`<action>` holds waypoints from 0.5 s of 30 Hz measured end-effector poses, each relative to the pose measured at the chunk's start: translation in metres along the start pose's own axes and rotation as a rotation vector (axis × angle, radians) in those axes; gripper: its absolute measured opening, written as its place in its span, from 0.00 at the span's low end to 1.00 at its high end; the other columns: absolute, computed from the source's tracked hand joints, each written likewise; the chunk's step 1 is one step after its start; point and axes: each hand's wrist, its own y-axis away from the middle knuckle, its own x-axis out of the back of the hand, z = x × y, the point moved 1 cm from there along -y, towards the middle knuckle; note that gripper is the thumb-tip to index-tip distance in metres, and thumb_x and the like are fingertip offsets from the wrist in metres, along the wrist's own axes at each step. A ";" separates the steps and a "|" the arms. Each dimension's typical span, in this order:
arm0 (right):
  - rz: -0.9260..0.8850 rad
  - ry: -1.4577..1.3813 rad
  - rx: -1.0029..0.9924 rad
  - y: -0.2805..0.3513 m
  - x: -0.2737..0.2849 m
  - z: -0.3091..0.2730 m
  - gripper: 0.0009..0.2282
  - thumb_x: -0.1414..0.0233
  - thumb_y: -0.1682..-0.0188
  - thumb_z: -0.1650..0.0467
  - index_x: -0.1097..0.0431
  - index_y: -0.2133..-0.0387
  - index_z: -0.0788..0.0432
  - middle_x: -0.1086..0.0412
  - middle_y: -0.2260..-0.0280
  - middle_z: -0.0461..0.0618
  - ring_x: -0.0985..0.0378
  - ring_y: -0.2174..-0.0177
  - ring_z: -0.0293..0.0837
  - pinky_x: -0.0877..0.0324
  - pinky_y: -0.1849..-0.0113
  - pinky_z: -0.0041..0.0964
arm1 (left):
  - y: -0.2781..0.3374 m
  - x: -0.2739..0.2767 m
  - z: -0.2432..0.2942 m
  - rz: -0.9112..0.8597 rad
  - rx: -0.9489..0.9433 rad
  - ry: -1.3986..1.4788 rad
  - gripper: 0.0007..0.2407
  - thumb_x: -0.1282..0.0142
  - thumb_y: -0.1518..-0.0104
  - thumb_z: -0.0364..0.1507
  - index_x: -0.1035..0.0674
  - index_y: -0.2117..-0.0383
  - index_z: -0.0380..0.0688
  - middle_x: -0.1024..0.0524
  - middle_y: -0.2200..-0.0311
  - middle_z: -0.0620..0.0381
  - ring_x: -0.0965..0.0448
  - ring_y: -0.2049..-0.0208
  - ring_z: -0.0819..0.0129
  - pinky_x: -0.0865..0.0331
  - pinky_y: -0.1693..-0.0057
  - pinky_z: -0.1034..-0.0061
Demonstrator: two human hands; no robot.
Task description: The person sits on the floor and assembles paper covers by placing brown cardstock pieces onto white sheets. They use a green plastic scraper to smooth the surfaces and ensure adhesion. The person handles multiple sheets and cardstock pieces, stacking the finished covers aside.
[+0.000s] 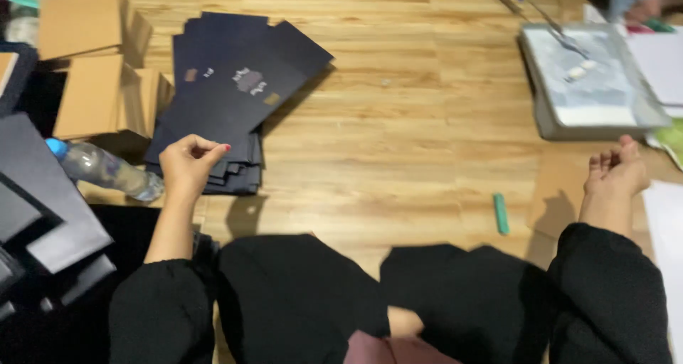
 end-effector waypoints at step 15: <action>-1.017 1.419 1.039 0.201 -0.216 0.350 0.27 0.55 0.57 0.58 0.47 0.46 0.57 0.49 0.47 0.56 0.52 0.46 0.57 0.59 0.46 0.56 | -0.336 -0.056 -0.233 0.143 0.508 0.935 0.23 0.50 0.45 0.44 0.39 0.48 0.46 0.32 0.51 0.52 0.28 0.51 0.57 0.28 0.49 0.65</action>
